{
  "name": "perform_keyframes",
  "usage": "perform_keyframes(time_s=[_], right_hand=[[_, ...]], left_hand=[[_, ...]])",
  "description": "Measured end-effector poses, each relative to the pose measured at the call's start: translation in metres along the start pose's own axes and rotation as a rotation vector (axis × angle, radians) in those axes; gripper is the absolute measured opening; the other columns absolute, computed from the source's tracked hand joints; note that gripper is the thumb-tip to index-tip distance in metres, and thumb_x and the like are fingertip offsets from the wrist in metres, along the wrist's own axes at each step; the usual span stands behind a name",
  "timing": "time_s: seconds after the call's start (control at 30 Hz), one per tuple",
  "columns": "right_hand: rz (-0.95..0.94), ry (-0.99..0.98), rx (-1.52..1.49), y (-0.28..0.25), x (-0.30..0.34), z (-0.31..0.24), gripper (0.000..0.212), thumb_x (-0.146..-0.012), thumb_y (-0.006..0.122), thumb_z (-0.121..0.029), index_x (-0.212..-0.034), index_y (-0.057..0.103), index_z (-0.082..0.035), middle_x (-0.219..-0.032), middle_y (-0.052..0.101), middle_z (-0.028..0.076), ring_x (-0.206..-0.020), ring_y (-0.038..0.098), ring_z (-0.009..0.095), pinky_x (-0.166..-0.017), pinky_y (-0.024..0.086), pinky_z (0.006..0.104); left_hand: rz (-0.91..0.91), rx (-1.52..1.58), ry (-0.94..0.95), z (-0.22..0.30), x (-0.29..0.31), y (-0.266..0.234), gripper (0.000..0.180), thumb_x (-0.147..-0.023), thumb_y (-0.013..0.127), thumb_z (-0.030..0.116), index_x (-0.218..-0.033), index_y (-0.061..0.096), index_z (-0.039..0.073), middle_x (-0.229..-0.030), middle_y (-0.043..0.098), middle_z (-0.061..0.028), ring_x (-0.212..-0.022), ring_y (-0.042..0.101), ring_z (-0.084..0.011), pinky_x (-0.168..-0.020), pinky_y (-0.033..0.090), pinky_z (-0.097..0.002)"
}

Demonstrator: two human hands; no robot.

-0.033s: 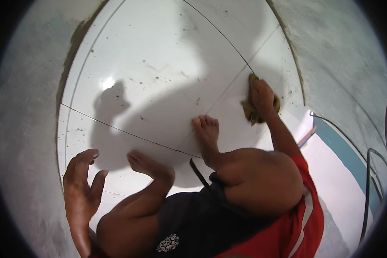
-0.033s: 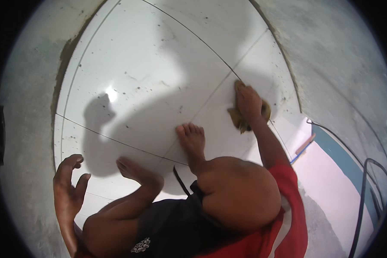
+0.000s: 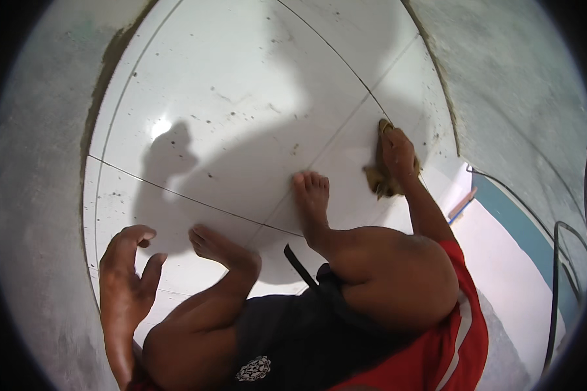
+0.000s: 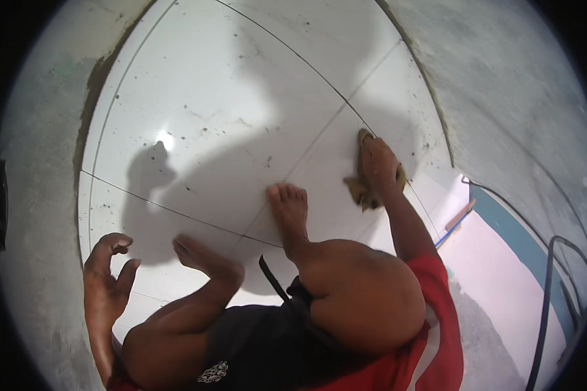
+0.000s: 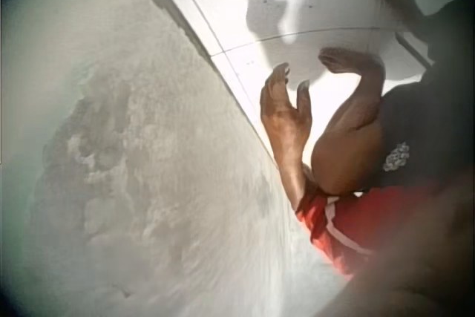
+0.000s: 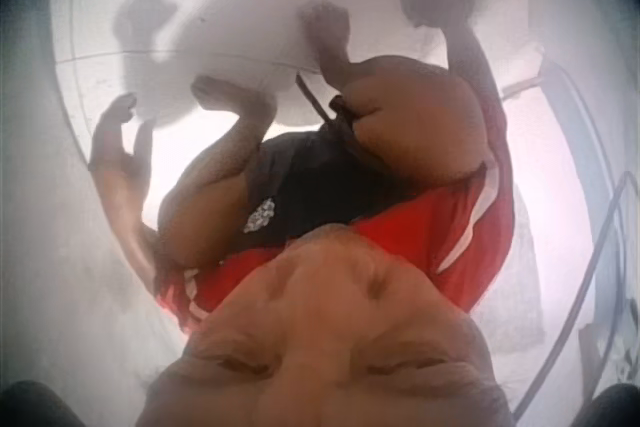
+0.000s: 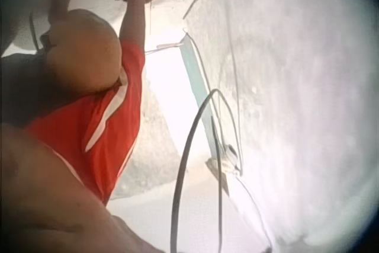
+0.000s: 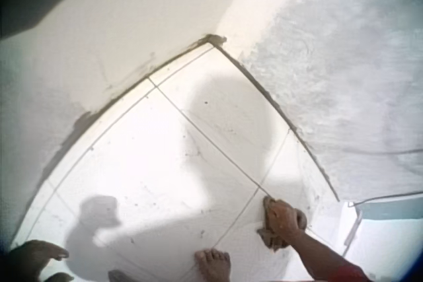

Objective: The person sits on a tiled floor and wipes the white wall tiles with a yellow cloth. They focus on the grout lines and edges, moving the cloth back and forth to remove dirt.

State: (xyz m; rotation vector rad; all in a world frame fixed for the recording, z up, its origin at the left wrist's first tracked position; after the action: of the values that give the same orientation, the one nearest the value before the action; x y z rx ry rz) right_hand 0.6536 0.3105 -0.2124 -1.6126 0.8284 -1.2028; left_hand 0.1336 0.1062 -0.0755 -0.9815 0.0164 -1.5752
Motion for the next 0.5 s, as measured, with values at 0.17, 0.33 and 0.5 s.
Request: perform_keyframes(time_s=[0.17,0.33,0.5], right_hand=[[-0.04,-0.187,-0.222,0.019,0.034,-0.045,0.014,-0.086,0.059,-0.007,-0.099,0.065,-0.01,-0.084,0.06,0.013,-0.082,0.062,0.035,-0.071,0.053,0.0444],[0.334,-0.223,-0.049,0.015,-0.039,-0.085,0.016,-0.094,0.058,-0.015,-0.104,0.07,-0.016,-0.077,0.06,0.012,-0.078,0.064,0.032,-0.062,0.052,0.0458],[0.409,-0.112,-0.113,0.001,-0.065,-0.07,0.022,-0.096,0.059,-0.028,-0.091,0.068,-0.009,-0.085,0.065,0.016,-0.084,0.065,0.039,-0.074,0.052,0.0468]], left_hand=[[-0.116,0.099,0.21,0.029,0.002,0.028,0.022,-0.075,0.073,-0.009,-0.085,0.058,0.003,-0.083,0.065,-0.008,-0.08,0.062,-0.0255,-0.073,0.049,-0.0394],[-0.03,-0.064,0.355,0.037,-0.001,0.036,0.014,-0.075,0.073,-0.004,-0.079,0.063,0.006,-0.075,0.065,-0.0061,-0.073,0.061,-0.0269,-0.07,0.047,-0.0379],[-0.167,-0.192,0.358,0.062,0.021,0.068,0.01,-0.077,0.075,0.002,-0.082,0.067,0.004,-0.075,0.067,-0.0079,-0.075,0.061,-0.0279,-0.071,0.047,-0.0388]])
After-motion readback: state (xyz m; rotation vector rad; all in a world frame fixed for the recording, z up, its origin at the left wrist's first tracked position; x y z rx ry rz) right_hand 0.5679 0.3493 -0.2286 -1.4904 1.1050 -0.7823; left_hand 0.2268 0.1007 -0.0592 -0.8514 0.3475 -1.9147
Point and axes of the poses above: each hand's wrist, its own x-axis away from the middle knuckle, its own y-axis out of the palm, z = x × y, the point moved 6 cm from there along -x, towards the middle knuckle
